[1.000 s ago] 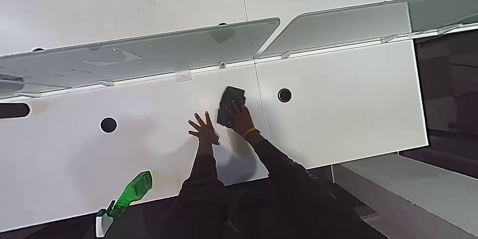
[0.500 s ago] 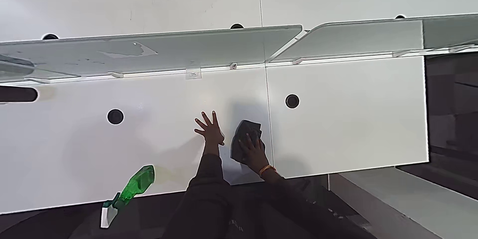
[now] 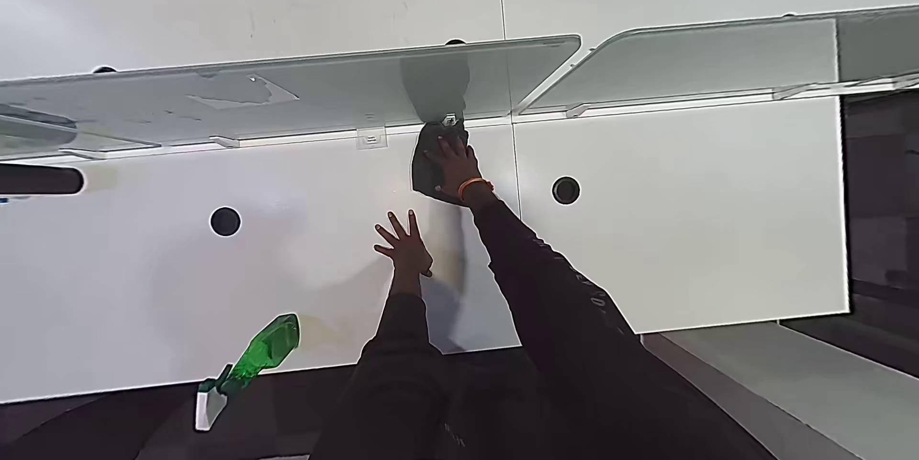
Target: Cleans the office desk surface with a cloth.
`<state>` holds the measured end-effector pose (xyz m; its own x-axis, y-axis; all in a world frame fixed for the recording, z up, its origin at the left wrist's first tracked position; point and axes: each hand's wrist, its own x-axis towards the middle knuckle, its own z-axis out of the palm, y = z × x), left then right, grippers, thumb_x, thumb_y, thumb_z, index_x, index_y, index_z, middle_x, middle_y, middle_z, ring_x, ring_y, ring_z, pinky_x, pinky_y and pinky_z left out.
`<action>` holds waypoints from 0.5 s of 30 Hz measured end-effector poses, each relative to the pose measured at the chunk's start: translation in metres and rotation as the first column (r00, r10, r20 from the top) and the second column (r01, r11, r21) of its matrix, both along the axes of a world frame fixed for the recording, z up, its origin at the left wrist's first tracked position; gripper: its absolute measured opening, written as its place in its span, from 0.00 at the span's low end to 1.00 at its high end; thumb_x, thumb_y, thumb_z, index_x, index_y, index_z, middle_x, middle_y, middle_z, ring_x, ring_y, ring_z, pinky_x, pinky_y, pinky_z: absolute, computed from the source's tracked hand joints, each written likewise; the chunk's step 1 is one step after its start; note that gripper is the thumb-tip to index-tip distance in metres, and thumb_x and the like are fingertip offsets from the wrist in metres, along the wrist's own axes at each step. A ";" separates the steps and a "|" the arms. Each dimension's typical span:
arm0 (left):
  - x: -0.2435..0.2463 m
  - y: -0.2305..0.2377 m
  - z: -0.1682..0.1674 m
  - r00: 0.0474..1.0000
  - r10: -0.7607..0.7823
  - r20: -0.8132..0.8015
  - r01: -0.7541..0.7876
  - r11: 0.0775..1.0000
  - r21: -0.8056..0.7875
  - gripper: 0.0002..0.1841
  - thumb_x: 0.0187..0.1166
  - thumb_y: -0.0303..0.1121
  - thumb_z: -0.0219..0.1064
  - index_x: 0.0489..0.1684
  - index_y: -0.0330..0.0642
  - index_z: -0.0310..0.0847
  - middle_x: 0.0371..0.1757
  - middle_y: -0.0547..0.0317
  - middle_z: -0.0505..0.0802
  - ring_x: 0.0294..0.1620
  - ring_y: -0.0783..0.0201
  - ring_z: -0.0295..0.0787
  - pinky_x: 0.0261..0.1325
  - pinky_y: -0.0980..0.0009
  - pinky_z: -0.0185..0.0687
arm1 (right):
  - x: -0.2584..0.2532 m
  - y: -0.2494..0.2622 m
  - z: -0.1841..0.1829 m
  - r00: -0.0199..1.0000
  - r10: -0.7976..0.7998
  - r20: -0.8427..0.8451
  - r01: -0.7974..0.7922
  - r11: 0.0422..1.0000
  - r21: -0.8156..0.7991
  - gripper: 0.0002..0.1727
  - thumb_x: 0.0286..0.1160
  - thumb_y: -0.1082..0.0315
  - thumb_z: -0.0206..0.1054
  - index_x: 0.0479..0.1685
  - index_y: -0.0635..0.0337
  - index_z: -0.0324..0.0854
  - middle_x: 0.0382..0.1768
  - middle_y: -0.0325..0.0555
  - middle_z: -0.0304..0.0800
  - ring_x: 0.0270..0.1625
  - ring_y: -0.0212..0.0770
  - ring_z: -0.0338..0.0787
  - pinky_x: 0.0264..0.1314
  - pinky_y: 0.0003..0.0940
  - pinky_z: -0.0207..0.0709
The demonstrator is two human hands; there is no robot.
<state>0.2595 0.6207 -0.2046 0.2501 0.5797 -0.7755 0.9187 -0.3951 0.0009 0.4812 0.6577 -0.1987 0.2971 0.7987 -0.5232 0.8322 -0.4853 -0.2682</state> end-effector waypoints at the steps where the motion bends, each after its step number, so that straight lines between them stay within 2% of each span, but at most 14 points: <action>1: 0.000 0.000 0.000 1.000 -0.001 -0.002 0.001 1.000 -0.001 0.86 0.28 0.47 0.94 0.98 0.66 0.21 0.92 0.35 0.16 0.89 0.14 0.12 0.67 0.06 0.44 | 0.006 0.001 0.002 1.000 0.009 -0.003 -0.009 1.000 -0.011 0.57 0.50 0.49 0.88 0.90 0.21 0.61 0.98 0.38 0.42 0.96 0.68 0.39 0.86 0.82 0.43; 3: 0.000 -0.001 0.002 1.000 -0.002 0.007 0.002 1.000 -0.001 0.86 0.29 0.47 0.94 0.98 0.66 0.21 0.92 0.35 0.16 0.88 0.14 0.11 0.67 0.06 0.43 | 0.018 -0.010 0.004 1.000 0.008 0.003 -0.008 1.000 -0.002 0.55 0.53 0.49 0.87 0.90 0.24 0.62 0.97 0.36 0.46 0.97 0.64 0.42 0.85 0.85 0.39; 5: -0.001 0.000 0.002 1.000 -0.010 0.004 0.010 1.000 -0.007 0.87 0.29 0.47 0.94 0.98 0.65 0.20 0.92 0.35 0.16 0.89 0.14 0.12 0.67 0.06 0.44 | 0.035 -0.032 0.002 0.998 -0.065 0.015 0.065 0.998 0.022 0.54 0.55 0.46 0.86 0.91 0.27 0.63 0.96 0.41 0.50 0.96 0.65 0.44 0.85 0.86 0.38; 7: -0.002 0.000 0.002 1.000 -0.010 0.002 0.010 1.000 -0.013 0.87 0.28 0.46 0.94 0.97 0.65 0.18 0.92 0.35 0.15 0.89 0.14 0.11 0.67 0.07 0.45 | 0.059 -0.058 0.002 0.977 -0.213 0.032 0.212 0.977 0.037 0.54 0.56 0.44 0.85 0.91 0.29 0.62 0.96 0.48 0.49 0.96 0.67 0.44 0.84 0.87 0.40; 11: -0.002 -0.001 0.000 1.000 -0.001 0.014 0.001 1.000 -0.008 0.89 0.25 0.44 0.95 0.97 0.66 0.18 0.92 0.37 0.13 0.88 0.15 0.09 0.66 0.06 0.42 | 0.106 -0.103 0.006 0.910 -0.398 0.112 0.401 0.916 -0.005 0.55 0.59 0.40 0.82 0.94 0.28 0.57 0.97 0.50 0.44 0.95 0.70 0.46 0.81 0.90 0.39; 13: -0.002 -0.001 0.001 1.000 0.000 0.023 0.000 1.000 -0.007 0.89 0.25 0.45 0.95 0.97 0.66 0.18 0.92 0.36 0.14 0.88 0.14 0.10 0.66 0.06 0.43 | 0.104 -0.111 0.010 0.889 -0.439 0.131 0.446 0.894 -0.034 0.54 0.62 0.41 0.80 0.95 0.30 0.55 0.97 0.51 0.42 0.95 0.70 0.45 0.82 0.88 0.44; 15: -0.002 -0.001 0.001 0.999 0.005 0.036 -0.005 1.000 -0.013 0.89 0.26 0.44 0.95 0.97 0.65 0.18 0.91 0.35 0.13 0.88 0.13 0.10 0.66 0.06 0.42 | 0.083 -0.115 0.007 0.890 -0.434 0.137 0.440 0.898 -0.013 0.52 0.65 0.43 0.78 0.94 0.33 0.56 0.96 0.56 0.43 0.93 0.73 0.48 0.80 0.82 0.53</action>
